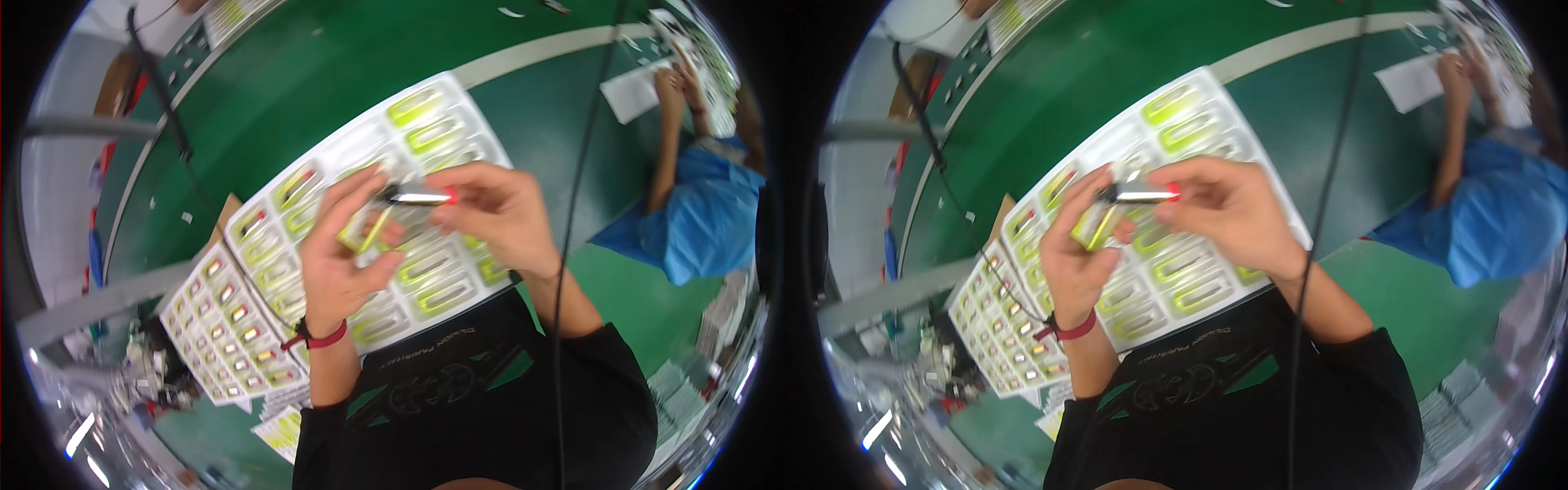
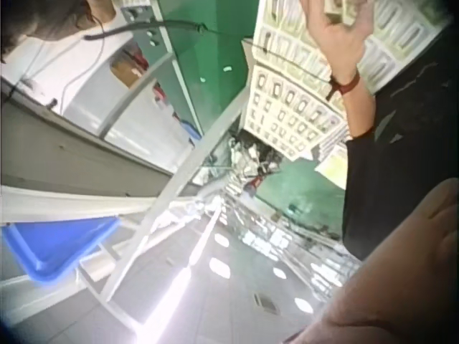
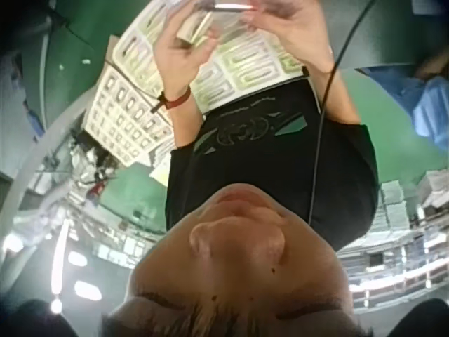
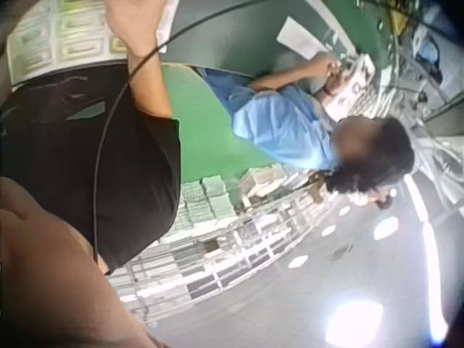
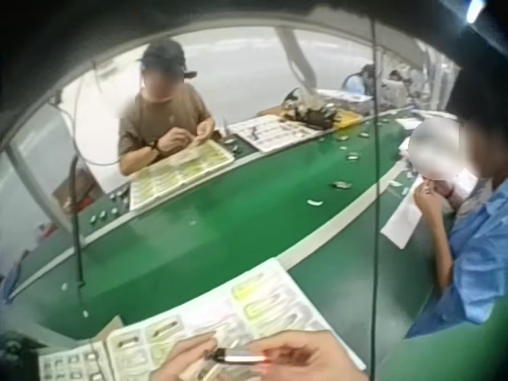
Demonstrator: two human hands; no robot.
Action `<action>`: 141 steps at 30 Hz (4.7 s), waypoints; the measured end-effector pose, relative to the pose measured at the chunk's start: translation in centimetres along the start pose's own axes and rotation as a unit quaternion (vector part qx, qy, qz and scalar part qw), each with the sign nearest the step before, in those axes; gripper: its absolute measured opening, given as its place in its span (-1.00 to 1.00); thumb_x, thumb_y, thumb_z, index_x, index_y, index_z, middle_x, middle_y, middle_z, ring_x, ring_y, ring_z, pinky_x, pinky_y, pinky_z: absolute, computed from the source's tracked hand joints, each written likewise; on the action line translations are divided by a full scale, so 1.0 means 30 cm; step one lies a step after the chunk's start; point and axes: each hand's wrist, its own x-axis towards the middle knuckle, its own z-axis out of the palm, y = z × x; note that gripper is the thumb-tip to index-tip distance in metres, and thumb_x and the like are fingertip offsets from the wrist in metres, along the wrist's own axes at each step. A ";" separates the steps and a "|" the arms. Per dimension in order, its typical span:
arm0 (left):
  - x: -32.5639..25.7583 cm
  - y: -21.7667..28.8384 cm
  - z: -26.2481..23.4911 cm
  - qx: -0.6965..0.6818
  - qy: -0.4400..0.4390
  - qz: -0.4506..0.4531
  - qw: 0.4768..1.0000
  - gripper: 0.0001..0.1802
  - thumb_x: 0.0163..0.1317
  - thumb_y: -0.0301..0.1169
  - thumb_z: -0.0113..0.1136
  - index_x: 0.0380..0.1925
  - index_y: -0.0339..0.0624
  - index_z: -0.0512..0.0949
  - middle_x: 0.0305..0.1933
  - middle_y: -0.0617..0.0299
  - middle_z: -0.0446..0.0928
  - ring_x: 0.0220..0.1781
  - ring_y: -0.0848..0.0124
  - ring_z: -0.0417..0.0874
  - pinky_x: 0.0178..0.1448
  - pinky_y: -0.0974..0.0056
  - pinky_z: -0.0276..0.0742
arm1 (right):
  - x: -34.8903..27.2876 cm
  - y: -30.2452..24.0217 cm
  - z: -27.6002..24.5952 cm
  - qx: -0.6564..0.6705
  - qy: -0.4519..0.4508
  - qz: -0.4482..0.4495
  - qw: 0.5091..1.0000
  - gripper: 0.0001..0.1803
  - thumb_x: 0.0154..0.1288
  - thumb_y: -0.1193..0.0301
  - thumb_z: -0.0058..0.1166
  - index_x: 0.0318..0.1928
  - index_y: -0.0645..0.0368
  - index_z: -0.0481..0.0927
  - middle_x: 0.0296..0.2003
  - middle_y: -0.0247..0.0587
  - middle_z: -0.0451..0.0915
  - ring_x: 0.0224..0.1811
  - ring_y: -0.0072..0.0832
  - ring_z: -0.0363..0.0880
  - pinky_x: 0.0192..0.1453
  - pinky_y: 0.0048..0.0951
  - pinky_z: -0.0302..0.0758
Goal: Assembling electronic batteries into yellow plastic cases on a factory assembly line.
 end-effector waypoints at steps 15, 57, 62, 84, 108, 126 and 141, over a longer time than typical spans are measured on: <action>-0.121 -0.011 -0.026 -0.121 0.027 -0.062 0.990 -0.51 0.16 -0.74 0.26 0.13 -0.31 0.54 0.26 0.01 0.51 0.24 0.37 0.56 0.17 0.35 0.60 | -0.012 -0.090 0.075 -0.385 -0.101 -0.196 0.896 -0.61 -0.07 0.72 0.36 -0.13 0.29 0.73 -0.18 -0.17 0.56 -0.17 -0.44 0.56 -0.10 -0.48 0.50; -0.140 -0.007 -0.010 0.039 0.036 -0.127 0.991 -0.70 0.38 -0.52 0.12 0.07 -0.41 0.51 -0.09 0.06 0.63 -0.14 0.39 0.68 -0.09 0.32 0.66 | 0.019 0.026 0.071 -0.341 -0.137 -0.051 0.929 -0.75 0.24 0.41 0.30 -0.12 0.25 0.62 -0.42 -0.09 0.65 -0.48 -0.33 0.67 -0.37 -0.40 0.54; -0.116 -0.055 0.021 0.058 0.067 -0.123 0.988 -0.71 0.42 -0.53 0.04 0.10 -0.38 0.49 -0.11 0.07 0.63 -0.24 0.41 0.67 -0.16 0.36 0.60 | 0.029 0.110 0.084 -0.235 -0.069 -0.027 0.969 -0.77 0.23 0.43 0.23 -0.14 0.27 0.64 -0.39 0.02 0.66 -0.42 -0.26 0.64 -0.32 -0.34 0.49; -0.148 -0.096 0.009 0.214 0.090 -0.020 0.972 -0.64 0.11 -0.67 0.25 -0.05 -0.22 0.58 -0.23 0.00 0.62 -0.26 0.09 0.67 -0.16 0.24 0.55 | 0.002 0.174 0.054 -0.523 -0.065 -0.288 0.800 -0.61 0.04 0.51 0.32 -0.09 0.24 0.52 -0.42 -0.11 0.53 -0.51 -0.17 0.60 -0.49 -0.26 0.52; -0.046 -0.011 0.083 0.032 0.153 0.099 0.983 -0.48 0.15 -0.71 0.31 0.05 -0.32 0.27 0.01 -0.25 0.62 0.11 0.17 0.67 0.11 0.27 0.62 | 0.019 -0.007 -0.038 -0.240 -0.096 -0.411 0.874 -0.49 -0.02 0.56 0.42 -0.04 0.26 0.48 -0.22 0.02 0.64 -0.37 -0.25 0.65 -0.35 -0.40 0.58; 0.042 0.003 -0.035 0.164 0.099 0.172 0.966 -0.63 0.05 -0.70 0.39 -0.13 -0.34 0.51 -0.03 -0.19 0.65 -0.04 0.18 0.73 0.00 0.26 0.65 | 0.077 0.028 -0.017 -0.233 -0.069 -0.363 0.899 -0.56 -0.02 0.68 0.34 -0.13 0.22 0.44 -0.19 0.00 0.66 -0.36 -0.37 0.64 -0.31 -0.48 0.57; 0.065 -0.078 -0.154 0.264 -0.011 0.085 0.961 -0.59 -0.01 -0.69 0.40 -0.09 -0.27 0.61 -0.17 0.09 0.64 -0.34 0.35 0.68 -0.24 0.34 0.62 | 0.110 0.166 0.008 -0.230 -0.056 -0.040 0.971 -0.69 0.12 0.50 0.35 -0.19 0.20 0.46 -0.41 -0.36 0.58 -0.41 -0.62 0.58 -0.30 -0.55 0.52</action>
